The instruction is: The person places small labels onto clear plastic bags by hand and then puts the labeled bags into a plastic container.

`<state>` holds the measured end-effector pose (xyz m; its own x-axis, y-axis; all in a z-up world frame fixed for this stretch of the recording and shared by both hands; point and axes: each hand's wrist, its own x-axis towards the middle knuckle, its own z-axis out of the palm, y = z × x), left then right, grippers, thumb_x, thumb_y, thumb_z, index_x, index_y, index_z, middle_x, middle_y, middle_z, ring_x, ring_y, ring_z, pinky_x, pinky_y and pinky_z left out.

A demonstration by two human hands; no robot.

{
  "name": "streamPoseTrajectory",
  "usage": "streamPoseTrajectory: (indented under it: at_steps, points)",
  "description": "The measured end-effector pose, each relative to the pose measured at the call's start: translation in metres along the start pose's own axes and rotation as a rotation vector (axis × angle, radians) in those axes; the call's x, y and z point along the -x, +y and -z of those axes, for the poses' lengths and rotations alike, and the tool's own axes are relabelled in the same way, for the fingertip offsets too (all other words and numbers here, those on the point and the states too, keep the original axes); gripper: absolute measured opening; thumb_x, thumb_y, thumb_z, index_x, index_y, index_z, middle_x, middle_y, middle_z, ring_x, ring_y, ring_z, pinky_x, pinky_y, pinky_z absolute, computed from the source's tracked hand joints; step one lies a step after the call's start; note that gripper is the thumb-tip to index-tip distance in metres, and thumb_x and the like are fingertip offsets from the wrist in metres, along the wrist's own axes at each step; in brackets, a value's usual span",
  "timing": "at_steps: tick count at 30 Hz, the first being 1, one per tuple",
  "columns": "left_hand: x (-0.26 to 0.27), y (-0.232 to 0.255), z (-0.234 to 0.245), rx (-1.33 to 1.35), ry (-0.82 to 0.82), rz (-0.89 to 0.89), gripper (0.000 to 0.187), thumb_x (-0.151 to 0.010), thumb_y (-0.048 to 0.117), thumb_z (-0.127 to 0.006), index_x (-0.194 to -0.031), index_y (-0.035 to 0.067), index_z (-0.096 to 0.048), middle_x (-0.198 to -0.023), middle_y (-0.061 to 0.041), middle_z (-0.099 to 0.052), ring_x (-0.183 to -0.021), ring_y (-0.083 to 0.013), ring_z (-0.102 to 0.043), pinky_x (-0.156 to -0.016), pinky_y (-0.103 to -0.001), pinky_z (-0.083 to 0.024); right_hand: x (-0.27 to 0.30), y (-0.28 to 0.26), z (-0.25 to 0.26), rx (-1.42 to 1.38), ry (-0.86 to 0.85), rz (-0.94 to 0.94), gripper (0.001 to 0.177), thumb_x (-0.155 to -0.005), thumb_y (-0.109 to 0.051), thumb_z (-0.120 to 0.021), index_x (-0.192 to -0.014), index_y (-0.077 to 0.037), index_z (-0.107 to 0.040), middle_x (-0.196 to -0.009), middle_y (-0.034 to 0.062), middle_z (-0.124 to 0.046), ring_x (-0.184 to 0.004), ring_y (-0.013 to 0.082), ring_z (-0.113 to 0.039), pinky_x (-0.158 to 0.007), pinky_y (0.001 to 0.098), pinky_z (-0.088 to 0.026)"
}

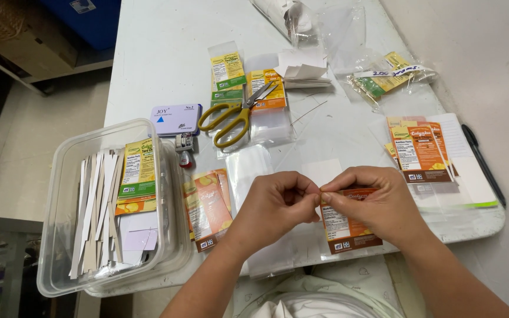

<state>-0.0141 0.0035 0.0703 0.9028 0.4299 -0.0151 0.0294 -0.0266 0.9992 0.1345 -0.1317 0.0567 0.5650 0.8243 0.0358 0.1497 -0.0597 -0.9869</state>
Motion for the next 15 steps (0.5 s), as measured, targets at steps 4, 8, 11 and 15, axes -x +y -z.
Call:
streamPoseTrajectory:
  at_steps: [4, 8, 11, 15]
  points:
    - [0.002, 0.005, 0.0, -0.075, 0.015, -0.045, 0.012, -0.088, 0.004, -0.072, -0.09, -0.008, -0.072, -0.069, -0.016, -0.069, -0.064, -0.0206, -0.073, -0.06, -0.031, -0.065, 0.002, -0.011, -0.001, 0.047, -0.005, 0.03, 0.009, -0.073, -0.001, -0.084, -0.081, 0.001, -0.084, -0.065, 0.018, -0.08, -0.067, 0.0176, -0.072, -0.066, 0.0351, -0.06]
    - [0.004, 0.003, 0.001, -0.188, 0.015, -0.126, 0.011, -0.089, 0.003, -0.072, -0.089, -0.007, -0.073, -0.068, -0.017, -0.069, -0.061, -0.0209, -0.071, -0.057, -0.03, -0.064, 0.005, -0.019, 0.001, 0.112, -0.016, 0.114, 0.008, -0.072, 0.0, -0.083, -0.08, -0.001, -0.085, -0.063, 0.0178, -0.08, -0.061, 0.0188, -0.074, -0.061, 0.0336, -0.06]
    - [0.005, 0.006, 0.0, -0.27, 0.019, -0.199, 0.01, -0.089, 0.003, -0.071, -0.089, -0.007, -0.073, -0.068, -0.017, -0.069, -0.062, -0.0218, -0.072, -0.056, -0.03, -0.063, 0.008, -0.024, 0.002, 0.172, -0.013, 0.182, 0.009, -0.072, 0.001, -0.082, -0.08, -0.002, -0.085, -0.063, 0.0161, -0.08, -0.061, 0.0181, -0.076, -0.06, 0.0336, -0.062]
    - [0.007, 0.008, -0.002, -0.421, 0.029, -0.304, 0.006, -0.089, 0.0, -0.071, -0.09, -0.005, -0.073, -0.072, -0.016, -0.071, -0.065, -0.0238, -0.074, -0.058, -0.03, -0.064, 0.01, -0.028, 0.003, 0.264, -0.003, 0.269, 0.01, -0.071, 0.0, -0.083, -0.08, -0.004, -0.084, -0.065, 0.0129, -0.081, -0.06, 0.0181, -0.078, -0.06, 0.0332, -0.063]
